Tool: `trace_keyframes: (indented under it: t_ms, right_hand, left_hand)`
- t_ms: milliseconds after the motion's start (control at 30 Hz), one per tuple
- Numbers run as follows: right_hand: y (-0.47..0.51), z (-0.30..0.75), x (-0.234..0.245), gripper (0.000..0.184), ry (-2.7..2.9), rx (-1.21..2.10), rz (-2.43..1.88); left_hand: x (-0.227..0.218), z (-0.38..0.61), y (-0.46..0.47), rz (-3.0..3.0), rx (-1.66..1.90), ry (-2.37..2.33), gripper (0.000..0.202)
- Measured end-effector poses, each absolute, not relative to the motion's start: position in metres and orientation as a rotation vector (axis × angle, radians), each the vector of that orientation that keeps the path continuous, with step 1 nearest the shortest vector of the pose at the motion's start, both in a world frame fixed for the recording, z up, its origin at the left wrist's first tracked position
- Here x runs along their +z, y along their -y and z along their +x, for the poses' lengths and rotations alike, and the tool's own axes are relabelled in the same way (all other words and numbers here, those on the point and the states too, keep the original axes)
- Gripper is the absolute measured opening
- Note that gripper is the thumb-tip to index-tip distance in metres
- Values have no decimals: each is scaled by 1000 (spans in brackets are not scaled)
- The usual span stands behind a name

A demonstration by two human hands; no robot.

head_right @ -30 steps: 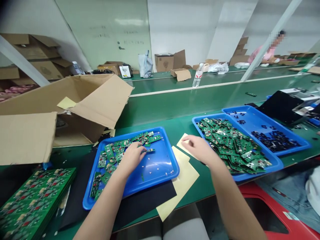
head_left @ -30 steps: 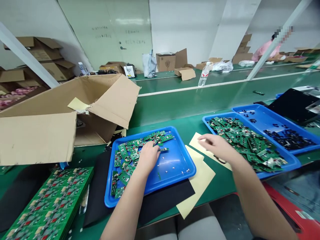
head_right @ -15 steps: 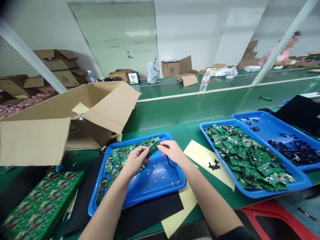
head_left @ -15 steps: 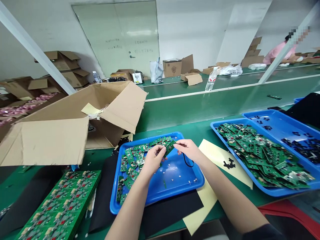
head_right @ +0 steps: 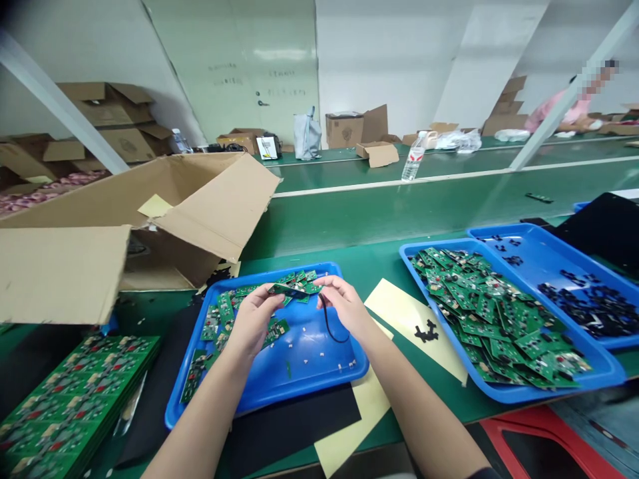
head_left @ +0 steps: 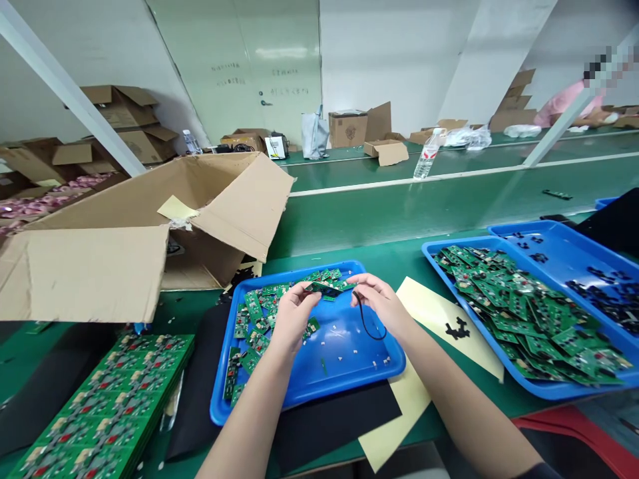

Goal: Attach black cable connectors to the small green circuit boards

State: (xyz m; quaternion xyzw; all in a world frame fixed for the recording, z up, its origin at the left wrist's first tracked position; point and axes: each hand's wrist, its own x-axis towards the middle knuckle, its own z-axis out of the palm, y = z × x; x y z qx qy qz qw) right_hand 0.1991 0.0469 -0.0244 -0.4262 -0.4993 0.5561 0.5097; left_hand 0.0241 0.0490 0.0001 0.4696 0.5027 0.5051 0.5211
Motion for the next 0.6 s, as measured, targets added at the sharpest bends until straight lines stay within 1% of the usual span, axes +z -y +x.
trace_keyframes:
  t_ms: [100, 200, 300, 367, 467, 600]
  right_hand:
    - [-46, 199, -26, 21, 1145, 1371, -883]
    - [-43, 198, -29, 22, 1214, 1397, -796]
    - [-39, 196, -30, 23, 1295, 1383, -784]
    - [-36, 194, -29, 24, 1357, 1343, -814]
    - [-32, 193, -27, 27, 1471, 1267, -857]
    - [-29, 196, -26, 30, 1609, 1158, -900]
  left_hand:
    - [-1, 26, -50, 1087, 1209, -1184, 13]
    - [1, 31, -46, 1019, 1136, -1095, 14]
    - [4, 35, -42, 964, 1043, -1030, 15]
    - [5, 36, -40, 975, 1016, -1036, 20]
    - [5, 35, -40, 1093, 1008, -1117, 24]
    - [6, 31, -40, 1324, 945, -1216, 19]
